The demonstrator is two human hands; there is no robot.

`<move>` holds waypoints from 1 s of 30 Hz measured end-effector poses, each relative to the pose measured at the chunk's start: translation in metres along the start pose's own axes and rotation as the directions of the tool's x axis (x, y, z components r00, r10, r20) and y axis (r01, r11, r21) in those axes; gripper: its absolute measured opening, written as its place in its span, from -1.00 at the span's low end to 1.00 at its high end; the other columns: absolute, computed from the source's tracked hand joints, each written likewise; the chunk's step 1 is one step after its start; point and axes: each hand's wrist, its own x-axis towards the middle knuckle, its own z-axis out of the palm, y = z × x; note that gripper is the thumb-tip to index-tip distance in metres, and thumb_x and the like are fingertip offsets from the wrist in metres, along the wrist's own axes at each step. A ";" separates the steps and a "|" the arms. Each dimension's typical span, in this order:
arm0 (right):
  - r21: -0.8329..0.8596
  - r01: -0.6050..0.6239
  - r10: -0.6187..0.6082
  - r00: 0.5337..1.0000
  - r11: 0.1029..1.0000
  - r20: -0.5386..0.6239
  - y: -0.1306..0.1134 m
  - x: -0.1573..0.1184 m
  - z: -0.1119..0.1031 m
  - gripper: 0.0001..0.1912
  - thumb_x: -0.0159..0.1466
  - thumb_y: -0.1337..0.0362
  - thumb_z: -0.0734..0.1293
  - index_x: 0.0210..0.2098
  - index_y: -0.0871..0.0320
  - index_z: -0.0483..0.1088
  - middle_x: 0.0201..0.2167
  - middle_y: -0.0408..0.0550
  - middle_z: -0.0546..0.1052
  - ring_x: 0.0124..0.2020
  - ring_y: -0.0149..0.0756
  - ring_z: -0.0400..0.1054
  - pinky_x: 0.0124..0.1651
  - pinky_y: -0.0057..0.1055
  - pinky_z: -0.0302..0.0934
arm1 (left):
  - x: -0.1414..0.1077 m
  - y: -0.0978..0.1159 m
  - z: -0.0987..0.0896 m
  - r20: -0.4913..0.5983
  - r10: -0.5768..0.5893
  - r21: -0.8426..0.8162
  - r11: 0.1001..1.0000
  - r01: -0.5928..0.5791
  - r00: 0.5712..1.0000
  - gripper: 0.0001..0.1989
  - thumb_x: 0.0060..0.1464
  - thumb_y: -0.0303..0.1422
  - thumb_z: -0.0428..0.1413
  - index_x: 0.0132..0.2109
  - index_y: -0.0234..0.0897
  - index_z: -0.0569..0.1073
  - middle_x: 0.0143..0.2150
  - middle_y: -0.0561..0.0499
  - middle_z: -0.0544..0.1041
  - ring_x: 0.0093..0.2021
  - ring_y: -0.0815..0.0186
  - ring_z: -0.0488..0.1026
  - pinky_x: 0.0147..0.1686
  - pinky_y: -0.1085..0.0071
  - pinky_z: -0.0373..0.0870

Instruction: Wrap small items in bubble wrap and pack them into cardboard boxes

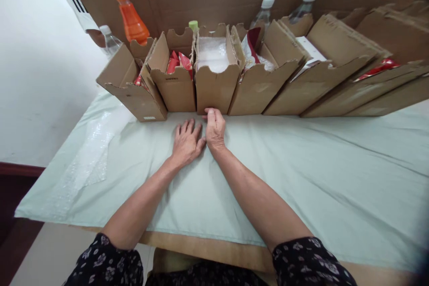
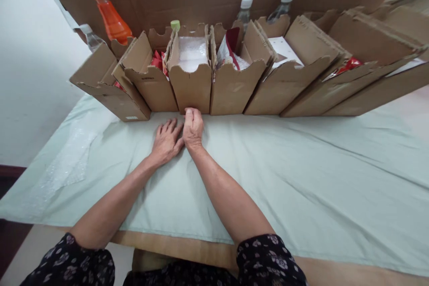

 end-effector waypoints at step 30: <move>-0.566 0.687 -0.143 0.684 0.457 0.715 -0.181 0.030 0.101 -0.70 0.44 0.29 0.22 -0.02 0.14 0.59 -0.09 0.06 0.66 -0.09 -0.07 0.49 -0.10 -0.26 0.24 | -0.097 0.027 -0.001 0.020 0.335 -0.159 0.931 -0.328 0.942 -0.48 0.31 -0.13 0.19 0.27 -0.35 0.49 0.43 -0.32 0.41 0.47 -0.12 0.27 0.47 -0.15 0.17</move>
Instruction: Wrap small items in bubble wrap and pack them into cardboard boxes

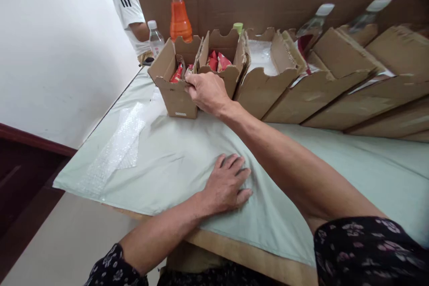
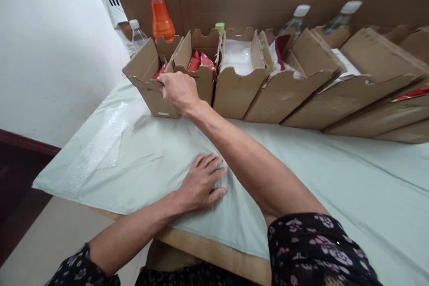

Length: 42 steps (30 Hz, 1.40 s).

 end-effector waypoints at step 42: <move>0.842 -0.343 0.728 0.680 0.417 -0.083 0.194 -0.362 -0.012 -0.64 0.19 -0.11 0.38 -0.32 0.04 0.55 -0.31 -0.04 0.65 -0.23 -0.11 0.52 -0.19 -0.23 0.45 | 0.036 0.024 -0.010 -0.186 -0.444 -0.791 0.597 0.134 0.877 -0.38 -0.01 -0.18 0.27 0.18 -0.28 0.40 0.13 -0.19 0.59 0.14 0.02 0.54 0.15 0.11 0.50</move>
